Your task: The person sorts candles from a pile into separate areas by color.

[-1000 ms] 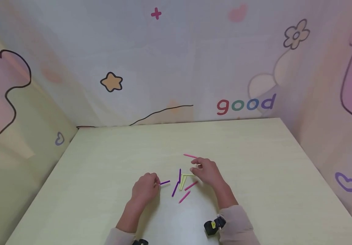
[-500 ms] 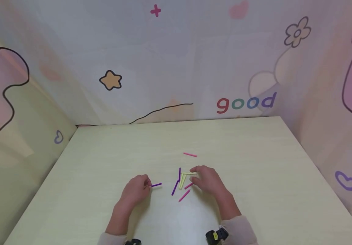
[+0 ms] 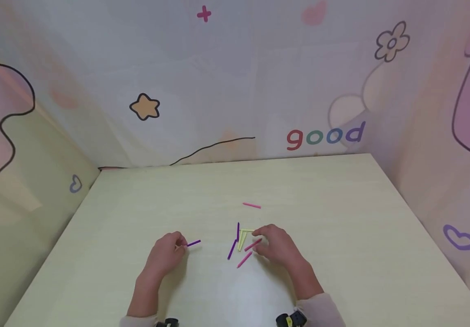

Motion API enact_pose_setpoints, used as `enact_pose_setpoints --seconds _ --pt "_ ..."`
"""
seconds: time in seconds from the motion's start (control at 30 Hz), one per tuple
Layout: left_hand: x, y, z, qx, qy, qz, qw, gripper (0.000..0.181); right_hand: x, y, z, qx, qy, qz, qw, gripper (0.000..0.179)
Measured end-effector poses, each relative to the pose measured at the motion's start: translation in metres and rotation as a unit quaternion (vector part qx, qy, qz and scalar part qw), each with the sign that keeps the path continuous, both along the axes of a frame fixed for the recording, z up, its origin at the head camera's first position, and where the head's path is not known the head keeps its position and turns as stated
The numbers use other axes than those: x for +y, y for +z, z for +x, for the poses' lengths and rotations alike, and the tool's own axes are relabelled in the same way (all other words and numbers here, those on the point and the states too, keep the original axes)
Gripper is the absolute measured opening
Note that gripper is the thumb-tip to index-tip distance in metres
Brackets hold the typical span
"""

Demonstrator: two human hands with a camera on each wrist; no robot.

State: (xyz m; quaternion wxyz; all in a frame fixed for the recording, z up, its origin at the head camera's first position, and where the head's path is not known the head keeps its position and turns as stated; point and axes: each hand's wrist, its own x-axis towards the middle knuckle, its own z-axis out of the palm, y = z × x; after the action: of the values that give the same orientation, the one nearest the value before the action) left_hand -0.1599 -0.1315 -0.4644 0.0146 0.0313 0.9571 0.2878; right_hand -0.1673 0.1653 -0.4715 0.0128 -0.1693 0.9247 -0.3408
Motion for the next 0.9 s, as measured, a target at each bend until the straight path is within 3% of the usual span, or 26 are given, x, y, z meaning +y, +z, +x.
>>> enact_pose_setpoints --seconds 0.57,0.9 --pt "-0.031 0.003 0.000 0.014 0.028 0.013 0.9994 0.005 0.005 -0.008 -0.006 -0.053 -0.038 -0.030 0.9974 0.031" --pt "-0.046 0.004 -0.003 0.016 0.035 0.022 0.9990 0.004 0.005 -0.019 -0.013 -0.066 -0.036 -0.043 0.9962 0.030"
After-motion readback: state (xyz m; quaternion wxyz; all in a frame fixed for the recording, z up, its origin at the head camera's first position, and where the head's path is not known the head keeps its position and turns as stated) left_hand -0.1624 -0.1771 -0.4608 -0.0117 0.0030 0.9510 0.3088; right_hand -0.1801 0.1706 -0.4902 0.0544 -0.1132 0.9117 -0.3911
